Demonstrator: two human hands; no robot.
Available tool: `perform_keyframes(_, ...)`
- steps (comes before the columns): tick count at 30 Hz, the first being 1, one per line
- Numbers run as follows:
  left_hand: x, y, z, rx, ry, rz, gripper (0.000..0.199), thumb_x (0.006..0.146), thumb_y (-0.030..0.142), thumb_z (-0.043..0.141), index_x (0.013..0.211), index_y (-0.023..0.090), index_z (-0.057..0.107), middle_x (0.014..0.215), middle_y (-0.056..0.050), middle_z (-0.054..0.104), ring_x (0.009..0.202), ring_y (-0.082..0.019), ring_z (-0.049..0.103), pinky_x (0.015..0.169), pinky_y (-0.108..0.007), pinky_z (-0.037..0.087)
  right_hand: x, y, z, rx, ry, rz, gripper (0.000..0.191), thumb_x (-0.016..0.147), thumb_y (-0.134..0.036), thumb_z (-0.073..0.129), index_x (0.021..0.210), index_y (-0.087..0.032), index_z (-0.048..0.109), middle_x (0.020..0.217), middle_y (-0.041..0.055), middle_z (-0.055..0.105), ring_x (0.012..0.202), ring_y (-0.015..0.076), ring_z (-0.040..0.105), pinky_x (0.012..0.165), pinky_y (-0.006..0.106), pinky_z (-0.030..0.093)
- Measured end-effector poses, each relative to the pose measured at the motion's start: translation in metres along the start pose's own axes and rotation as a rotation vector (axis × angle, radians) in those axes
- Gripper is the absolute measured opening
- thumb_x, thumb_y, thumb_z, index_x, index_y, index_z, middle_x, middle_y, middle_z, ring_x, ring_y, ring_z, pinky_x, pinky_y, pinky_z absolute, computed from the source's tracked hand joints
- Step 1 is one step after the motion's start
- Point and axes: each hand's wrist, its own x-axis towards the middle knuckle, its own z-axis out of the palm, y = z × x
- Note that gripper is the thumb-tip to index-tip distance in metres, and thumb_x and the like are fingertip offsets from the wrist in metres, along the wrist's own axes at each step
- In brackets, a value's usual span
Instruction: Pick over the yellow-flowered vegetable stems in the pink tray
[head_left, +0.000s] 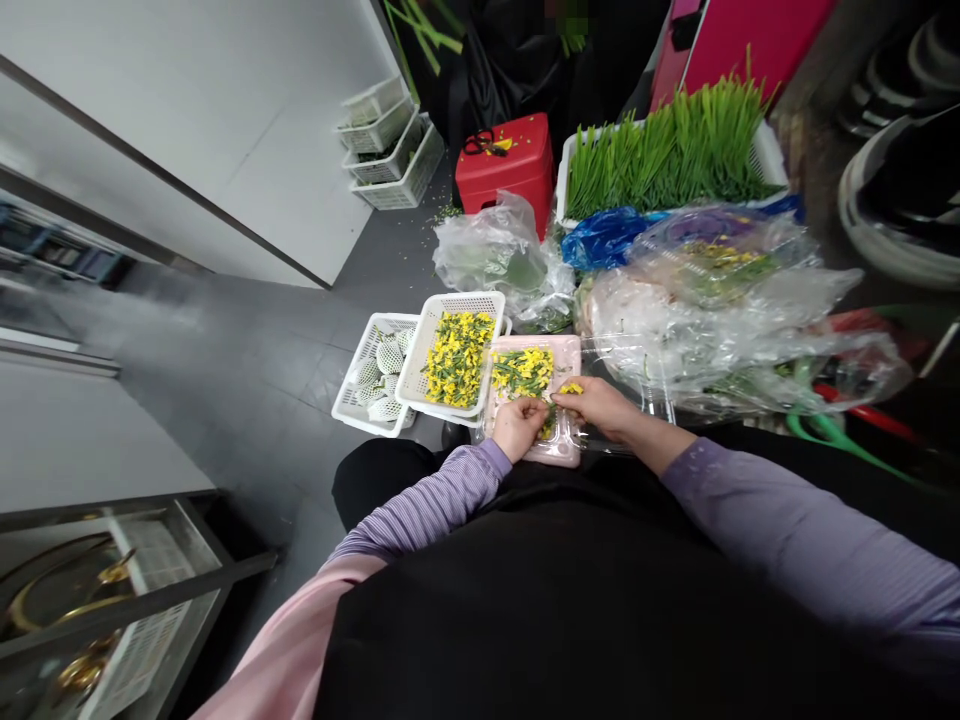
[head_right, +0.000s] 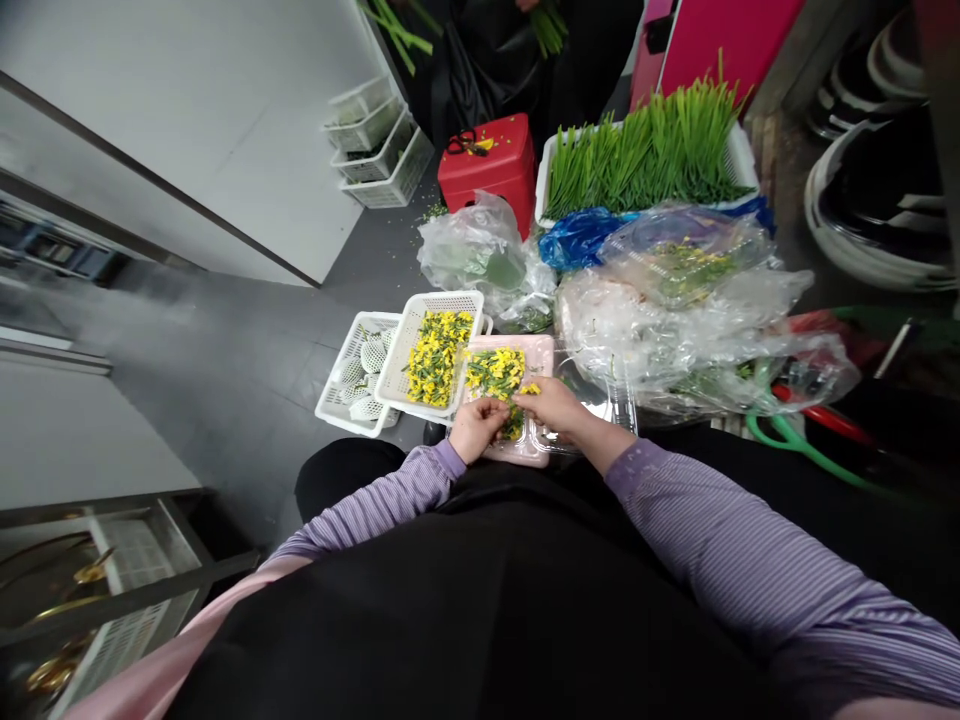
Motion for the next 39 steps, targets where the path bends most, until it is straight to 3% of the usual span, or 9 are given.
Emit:
perform_keyframes(3,-0.001,-0.001,-0.006,-0.005,-0.022,0.07,0.014,0.07,0.026,0.053,0.072,0.012,0.056,0.046,0.006,0.042,0.04,-0.004,0.034,0.042,-0.018,0.028,-0.001,-0.003,0.0,0.131,-0.107,0.049,0.019,0.065,-0.03,0.063,0.064,-0.016,0.051,0.042,-0.0059,0.041,0.036,0.0053,0.033,0.035,0.019,0.023)
perform_keyframes(6,0.0,-0.001,-0.013,0.066,-0.147,0.175,0.012,0.068,0.023,0.054,0.069,0.012,0.056,0.048,0.006,0.042,0.043,-0.004,0.033,0.044,-0.017,0.027,-0.003,-0.005,0.002,0.159,-0.225,0.098,0.02,0.068,-0.027,0.06,0.057,-0.015,0.048,0.04,-0.0051,0.039,0.034,0.0047,0.03,0.034,0.019,0.022)
perform_keyframes(15,0.024,-0.001,-0.02,0.299,-0.246,0.367,0.011,0.066,0.014,0.047,0.063,0.012,0.057,0.057,0.003,0.048,0.055,-0.007,0.041,0.054,-0.018,0.034,-0.005,-0.014,-0.001,0.375,-0.235,0.199,0.011,0.067,-0.016,0.058,0.06,-0.011,0.052,0.048,-0.001,0.045,0.037,0.0041,0.034,0.034,0.017,0.022)
perform_keyframes(18,0.026,-0.008,-0.022,0.417,-0.219,0.324,0.022,0.077,0.024,0.043,0.07,0.013,0.061,0.061,0.0,0.053,0.058,-0.009,0.046,0.058,-0.019,0.037,-0.006,-0.02,-0.003,0.411,-0.234,0.17,0.01,0.066,-0.016,0.06,0.062,-0.01,0.053,0.048,-0.0008,0.046,0.038,0.0039,0.035,0.035,0.017,0.023)
perform_keyframes(21,0.029,-0.022,-0.029,0.746,-0.144,0.153,0.037,0.081,0.037,0.039,0.063,0.014,0.061,0.062,-0.004,0.055,0.062,-0.013,0.051,0.063,-0.023,0.039,-0.008,-0.024,-0.002,0.408,-0.2,0.173,0.007,0.065,-0.015,0.06,0.069,-0.01,0.055,0.051,0.0001,0.048,0.04,0.0052,0.038,0.036,0.018,0.026)
perform_keyframes(24,0.038,-0.034,-0.032,0.964,-0.032,0.094,0.025,0.079,0.033,0.045,0.08,0.016,0.063,0.083,-0.008,0.057,0.073,-0.015,0.055,0.069,-0.025,0.04,-0.008,-0.027,-0.004,0.447,-0.091,0.185,0.01,0.065,-0.014,0.057,0.074,-0.013,0.056,0.052,0.0,0.048,0.042,0.0076,0.04,0.037,0.019,0.028)
perform_keyframes(29,0.063,-0.037,-0.017,1.024,0.002,0.193,0.03,0.081,0.022,0.041,0.11,0.021,0.051,0.105,-0.008,0.049,0.089,-0.017,0.053,0.079,-0.027,0.04,-0.005,-0.035,-0.013,0.638,0.007,0.204,0.009,0.063,-0.013,0.048,0.071,-0.015,0.053,0.054,0.0002,0.046,0.045,0.0099,0.043,0.04,0.022,0.032)
perform_keyframes(34,0.076,-0.037,-0.005,1.122,-0.089,0.159,0.03,0.082,0.023,0.041,0.111,0.02,0.047,0.103,-0.01,0.045,0.09,-0.019,0.052,0.076,-0.032,0.041,-0.003,-0.036,-0.014,0.659,0.021,0.217,0.004,0.068,-0.019,0.049,0.067,-0.015,0.05,0.053,-0.0011,0.042,0.044,0.0088,0.041,0.04,0.022,0.032)
perform_keyframes(39,0.077,-0.047,-0.014,1.037,-0.016,0.151,0.03,0.075,0.021,0.052,0.104,0.017,0.052,0.105,-0.01,0.048,0.09,-0.018,0.053,0.08,-0.03,0.04,-0.004,-0.035,-0.01,0.585,-0.013,0.162,0.006,0.069,-0.019,0.05,0.066,-0.015,0.047,0.05,-0.0035,0.038,0.039,0.0064,0.035,0.037,0.02,0.026)
